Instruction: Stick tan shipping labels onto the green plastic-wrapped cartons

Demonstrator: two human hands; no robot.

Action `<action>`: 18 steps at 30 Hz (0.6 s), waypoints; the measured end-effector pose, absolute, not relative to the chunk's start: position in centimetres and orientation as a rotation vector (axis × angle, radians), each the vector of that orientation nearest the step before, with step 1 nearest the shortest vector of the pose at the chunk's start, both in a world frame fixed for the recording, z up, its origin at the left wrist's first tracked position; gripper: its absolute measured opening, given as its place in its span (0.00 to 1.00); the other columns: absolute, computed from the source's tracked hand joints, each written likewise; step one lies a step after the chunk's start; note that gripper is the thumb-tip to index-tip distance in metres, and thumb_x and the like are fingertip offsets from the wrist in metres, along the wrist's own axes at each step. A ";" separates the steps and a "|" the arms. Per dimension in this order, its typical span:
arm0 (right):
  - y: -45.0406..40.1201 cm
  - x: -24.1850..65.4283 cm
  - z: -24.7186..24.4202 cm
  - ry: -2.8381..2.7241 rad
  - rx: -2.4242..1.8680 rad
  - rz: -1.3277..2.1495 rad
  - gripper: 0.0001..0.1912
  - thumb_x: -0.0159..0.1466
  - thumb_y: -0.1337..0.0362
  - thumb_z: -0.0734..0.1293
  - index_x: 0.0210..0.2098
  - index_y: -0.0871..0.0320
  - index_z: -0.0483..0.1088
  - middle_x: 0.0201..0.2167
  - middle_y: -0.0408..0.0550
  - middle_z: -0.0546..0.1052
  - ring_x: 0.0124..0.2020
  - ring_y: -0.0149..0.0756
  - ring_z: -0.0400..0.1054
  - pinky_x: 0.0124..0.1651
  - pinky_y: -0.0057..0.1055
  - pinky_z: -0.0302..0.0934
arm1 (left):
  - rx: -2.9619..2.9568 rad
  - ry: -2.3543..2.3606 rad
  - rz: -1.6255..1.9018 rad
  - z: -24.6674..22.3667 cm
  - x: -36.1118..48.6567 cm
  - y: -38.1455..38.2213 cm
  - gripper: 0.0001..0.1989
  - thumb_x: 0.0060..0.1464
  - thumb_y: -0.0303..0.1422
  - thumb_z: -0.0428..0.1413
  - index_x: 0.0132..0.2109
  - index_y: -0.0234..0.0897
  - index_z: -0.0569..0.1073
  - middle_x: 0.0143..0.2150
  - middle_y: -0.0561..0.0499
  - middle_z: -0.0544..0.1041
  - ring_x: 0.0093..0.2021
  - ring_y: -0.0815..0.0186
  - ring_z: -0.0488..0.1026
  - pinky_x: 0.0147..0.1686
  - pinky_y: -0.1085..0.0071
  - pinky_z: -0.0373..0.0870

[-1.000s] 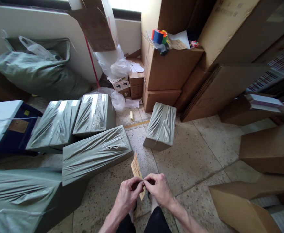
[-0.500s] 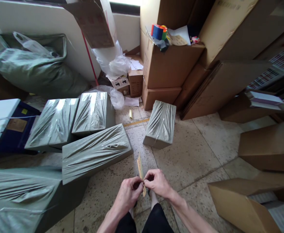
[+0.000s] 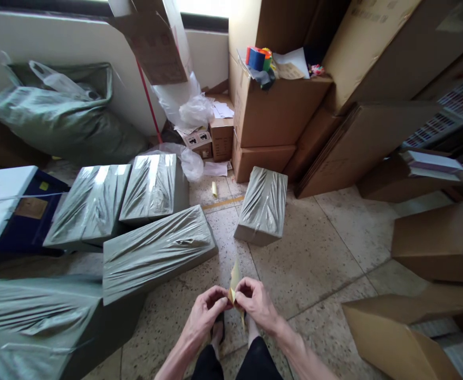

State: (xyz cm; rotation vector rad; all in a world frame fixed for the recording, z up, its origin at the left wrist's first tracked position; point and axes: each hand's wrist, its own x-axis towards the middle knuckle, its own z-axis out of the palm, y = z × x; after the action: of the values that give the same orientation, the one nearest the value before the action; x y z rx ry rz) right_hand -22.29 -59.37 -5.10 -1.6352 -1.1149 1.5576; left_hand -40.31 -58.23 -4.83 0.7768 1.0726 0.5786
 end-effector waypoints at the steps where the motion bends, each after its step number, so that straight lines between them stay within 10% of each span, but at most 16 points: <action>1: -59.4 -22.3 -5.2 -1.187 -1.655 1.502 0.04 0.58 0.65 0.66 0.28 0.58 0.71 0.26 0.43 0.77 0.29 0.32 0.71 0.34 0.29 0.63 | 0.795 1.091 0.578 -4.9 -40.3 -58.2 0.13 0.53 0.42 0.63 0.38 0.35 0.79 0.36 0.47 0.82 0.42 0.57 0.78 0.48 0.63 0.76; 18: -57.7 -22.9 -4.0 -1.352 -1.763 1.371 0.11 0.64 0.58 0.63 0.30 0.57 0.69 0.25 0.43 0.76 0.27 0.33 0.71 0.30 0.27 0.62 | 0.905 1.120 0.649 -6.1 -42.9 -57.4 0.19 0.53 0.50 0.61 0.30 0.36 0.74 0.29 0.51 0.78 0.32 0.62 0.75 0.37 0.68 0.74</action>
State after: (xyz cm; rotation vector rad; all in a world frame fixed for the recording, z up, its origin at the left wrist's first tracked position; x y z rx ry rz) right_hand -22.88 -57.75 -4.03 -1.7629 -1.3517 1.3712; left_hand -42.86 -57.40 -6.14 0.9049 1.1205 0.6493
